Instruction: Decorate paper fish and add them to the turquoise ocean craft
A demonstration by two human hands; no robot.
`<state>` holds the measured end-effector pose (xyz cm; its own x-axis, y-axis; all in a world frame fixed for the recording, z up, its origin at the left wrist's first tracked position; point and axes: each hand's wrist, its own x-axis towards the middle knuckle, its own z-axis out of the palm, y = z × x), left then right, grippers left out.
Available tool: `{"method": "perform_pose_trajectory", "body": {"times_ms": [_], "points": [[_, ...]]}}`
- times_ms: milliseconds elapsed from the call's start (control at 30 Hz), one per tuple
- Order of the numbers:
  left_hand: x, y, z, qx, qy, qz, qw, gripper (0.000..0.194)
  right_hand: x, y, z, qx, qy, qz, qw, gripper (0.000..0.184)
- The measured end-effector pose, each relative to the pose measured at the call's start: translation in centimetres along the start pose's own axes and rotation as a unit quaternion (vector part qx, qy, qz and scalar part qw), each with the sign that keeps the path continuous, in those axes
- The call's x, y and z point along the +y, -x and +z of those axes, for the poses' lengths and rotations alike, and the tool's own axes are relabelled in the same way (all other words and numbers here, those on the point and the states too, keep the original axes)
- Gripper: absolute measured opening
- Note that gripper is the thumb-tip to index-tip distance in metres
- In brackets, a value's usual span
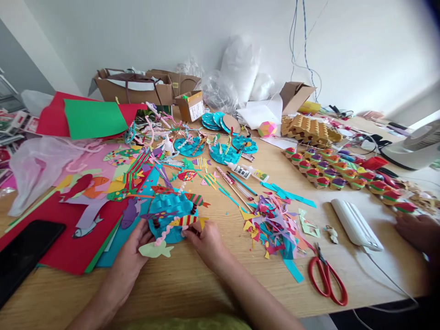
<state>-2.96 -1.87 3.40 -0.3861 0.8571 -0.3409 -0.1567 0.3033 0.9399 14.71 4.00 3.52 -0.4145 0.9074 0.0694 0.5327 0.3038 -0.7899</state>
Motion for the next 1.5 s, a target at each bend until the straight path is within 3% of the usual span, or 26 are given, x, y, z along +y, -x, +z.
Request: {"method": "perform_pose_trajectory", "body": {"times_ms": [133, 233, 367, 567, 667, 767, 833, 933, 1033, 1233, 1500], "points": [[-2.5, -1.2, -1.4, -0.008, -0.025, 0.046, 0.999, 0.081, 0.0, 0.0, 0.4, 0.002, 0.04, -0.015, 0.999, 0.012], [-3.3, -1.6, -2.2, 0.005, -0.044, 0.087, 0.995, 0.071, 0.0, 0.0, 0.5, -0.005, 0.05, -0.009, 0.999, 0.014], [-2.5, -0.9, -2.5, 0.039, -0.1, 0.109, 0.988, 0.047, 0.0, -0.2, 0.6, -0.009, 0.051, 0.003, 0.999, 0.015], [0.0, 0.5, -1.7, -0.013, -0.176, 0.156, 0.972, 0.029, 0.3, -0.3, 0.8, -0.004, 0.048, -0.003, 0.999, 0.016], [1.0, 0.1, -1.4, -0.026, -0.268, 0.28, 0.921, 0.017, 0.4, -0.2, 0.9, 0.003, 0.051, -0.008, 0.999, 0.016], [1.6, -0.6, -1.1, -0.03, -0.337, 0.43, 0.837, 0.011, 0.6, -0.2, 1.0, 0.007, 0.049, -0.006, 0.999, 0.016], [2.0, -0.9, -0.8, -0.001, -0.388, 0.503, 0.772, 0.014, 0.8, -0.2, 1.0, 0.01, 0.046, -0.004, 0.999, 0.015], [2.8, -1.3, -0.5, 0.047, -0.456, 0.576, 0.677, 0.015, 0.9, -0.1, 1.1, 0.016, 0.036, 0.001, 0.999, 0.017], [3.4, -1.5, -0.3, 0.058, -0.481, 0.602, 0.635, 0.013, 1.0, 0.0, 1.2, 0.021, 0.02, 0.006, 1.0, 0.023], [3.9, -2.1, -0.1, 0.029, -0.47, 0.58, 0.665, 0.012, 1.2, 0.1, 1.3, 0.029, -0.016, 0.014, 0.999, 0.026], [4.1, -3.5, 0.5, -0.007, -0.406, 0.512, 0.757, 0.013, 1.7, 0.1, 1.5, 0.028, -0.05, 0.0, 0.998, 0.015]]}}
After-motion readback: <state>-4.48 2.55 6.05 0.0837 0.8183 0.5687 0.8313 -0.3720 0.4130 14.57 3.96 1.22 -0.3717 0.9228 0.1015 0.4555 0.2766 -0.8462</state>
